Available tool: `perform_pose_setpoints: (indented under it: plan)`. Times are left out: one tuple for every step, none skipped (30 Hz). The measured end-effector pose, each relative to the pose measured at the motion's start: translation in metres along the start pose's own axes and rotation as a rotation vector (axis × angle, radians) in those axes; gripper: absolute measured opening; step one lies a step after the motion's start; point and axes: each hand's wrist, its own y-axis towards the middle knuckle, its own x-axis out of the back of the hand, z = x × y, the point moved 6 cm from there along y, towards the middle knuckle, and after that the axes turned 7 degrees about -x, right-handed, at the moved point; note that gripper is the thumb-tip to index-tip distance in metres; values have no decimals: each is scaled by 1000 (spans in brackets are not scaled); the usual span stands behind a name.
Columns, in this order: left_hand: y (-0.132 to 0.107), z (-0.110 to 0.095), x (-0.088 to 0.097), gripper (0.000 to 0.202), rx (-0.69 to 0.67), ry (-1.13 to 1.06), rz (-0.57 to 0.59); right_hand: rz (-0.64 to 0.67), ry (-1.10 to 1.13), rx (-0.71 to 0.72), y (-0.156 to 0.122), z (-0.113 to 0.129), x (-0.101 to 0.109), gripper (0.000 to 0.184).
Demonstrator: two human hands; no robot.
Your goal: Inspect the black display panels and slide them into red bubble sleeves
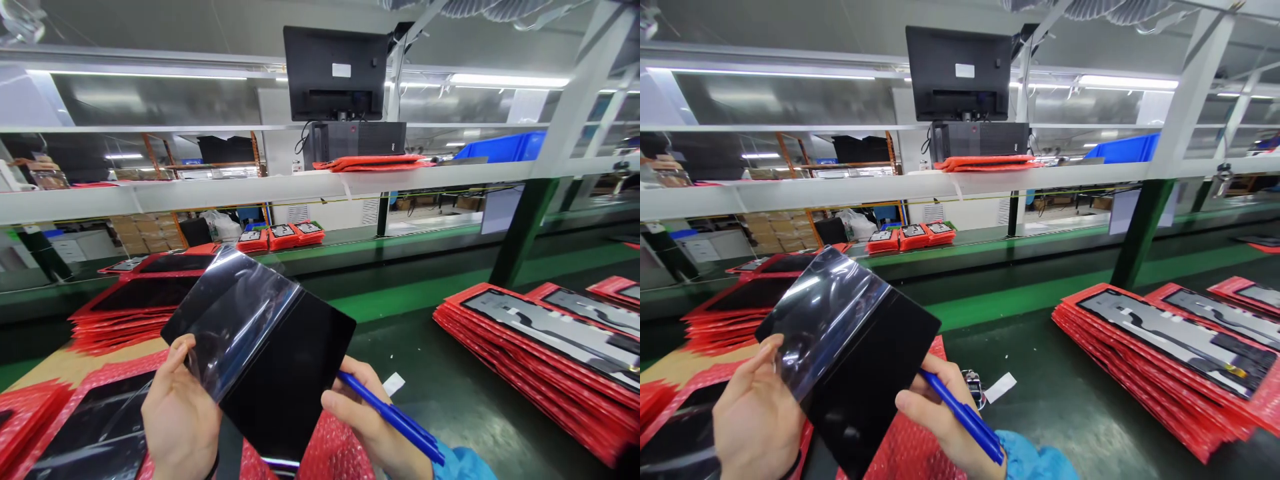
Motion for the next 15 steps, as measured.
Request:
perform_pose_setpoints:
  plan:
    - [3, 0, 3, 11, -5, -35, -55, -37, -2, 0, -2, 3, 1, 33]
    - [6, -1, 4, 13, -20, -48, -86, -65, -13, -1, -4, 6, 2, 33]
    - [8, -1, 3, 14, -33, -41, -89, -87, -29, -3, -6, 9, 1, 34]
    - [11, 0, 3, 14, -25, -43, -85, -107, -49, -8, -7, 11, 1, 33]
    - [13, 1, 2, 14, -8, -47, -81, -122, -65, -14, -9, 13, 1, 33]
    - [14, 2, 2, 16, 2, -52, -82, -131, -79, -19, -11, 14, 1, 33]
    - [16, 2, 2, 17, 5, -58, -84, -132, -93, -20, -12, 14, 1, 32]
    - [17, 2, 2, 19, 2, -63, -81, -124, -107, -20, -12, 14, 0, 32]
    - [18, 2, 3, 19, -5, -68, -77, -111, -119, -16, -13, 14, 0, 33]
    - [19, 1, 4, 20, -15, -72, -74, -98, -129, -10, -13, 14, 0, 35]
    - [19, 0, 5, 21, -25, -76, -71, -87, -139, -3, -12, 14, 0, 36]
    - [20, -1, 5, 22, -33, -81, -66, -77, -149, 3, -12, 14, 0, 37]
    - [21, -2, 5, 22, -35, -83, -62, -64, -161, 5, -11, 14, 1, 38]
    - [21, -2, 5, 23, -31, -82, -62, -47, -182, -1, -10, 13, 1, 40]
    - [21, -2, 5, 23, -20, -79, -63, -26, -209, -16, -10, 12, 1, 43]
